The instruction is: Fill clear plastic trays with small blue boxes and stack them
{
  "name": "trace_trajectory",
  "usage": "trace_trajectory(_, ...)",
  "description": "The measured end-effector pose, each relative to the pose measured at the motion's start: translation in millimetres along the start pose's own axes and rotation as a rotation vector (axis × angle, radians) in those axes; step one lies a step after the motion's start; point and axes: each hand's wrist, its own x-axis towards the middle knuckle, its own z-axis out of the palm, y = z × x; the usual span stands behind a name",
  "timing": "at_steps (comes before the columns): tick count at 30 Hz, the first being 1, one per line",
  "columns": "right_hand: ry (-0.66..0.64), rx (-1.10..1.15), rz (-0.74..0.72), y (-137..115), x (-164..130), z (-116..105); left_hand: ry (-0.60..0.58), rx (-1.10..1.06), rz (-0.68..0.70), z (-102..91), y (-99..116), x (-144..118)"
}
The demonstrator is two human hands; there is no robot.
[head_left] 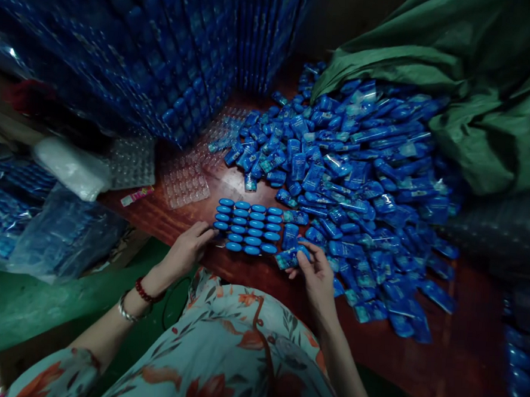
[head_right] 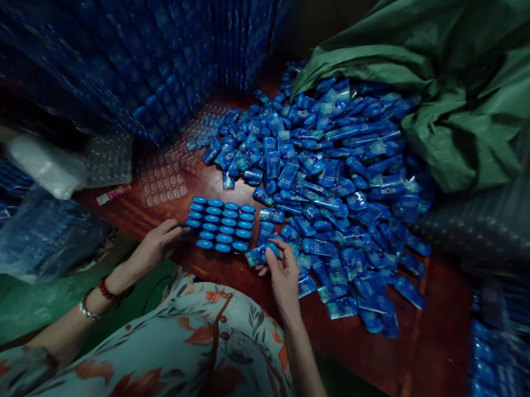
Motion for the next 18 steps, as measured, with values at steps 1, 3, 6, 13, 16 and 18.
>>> trace_trajectory(1, -0.016, 0.003, 0.007, 2.6, -0.9, 0.5, 0.017, -0.008, -0.020, 2.1, 0.3, -1.3)
trace_trajectory(3, -0.042, 0.011, 0.013, 8.0, -2.2, 1.6, 0.075, -0.021, -0.061, 7.9, 0.3, -4.9)
trace_trajectory(6, -0.057, 0.020, 0.018, 15.0, -1.7, 2.2, 0.144, -0.009, -0.098, 15.3, -1.0, -8.8)
trace_trajectory(13, -0.114, -0.099, -0.103, 18.1, -0.8, -4.7, -0.025, 0.063, 0.025, 3.7, -5.2, 5.2)
trace_trajectory(16, -0.123, -0.366, -0.407, 15.9, -4.5, -5.7, -0.072, 0.031, 0.040, -3.0, -7.7, 10.2)
trace_trajectory(18, -0.224, -0.548, -0.649, 16.5, -5.0, -3.6, -0.046, -0.015, 0.016, -3.6, -10.9, 10.3)
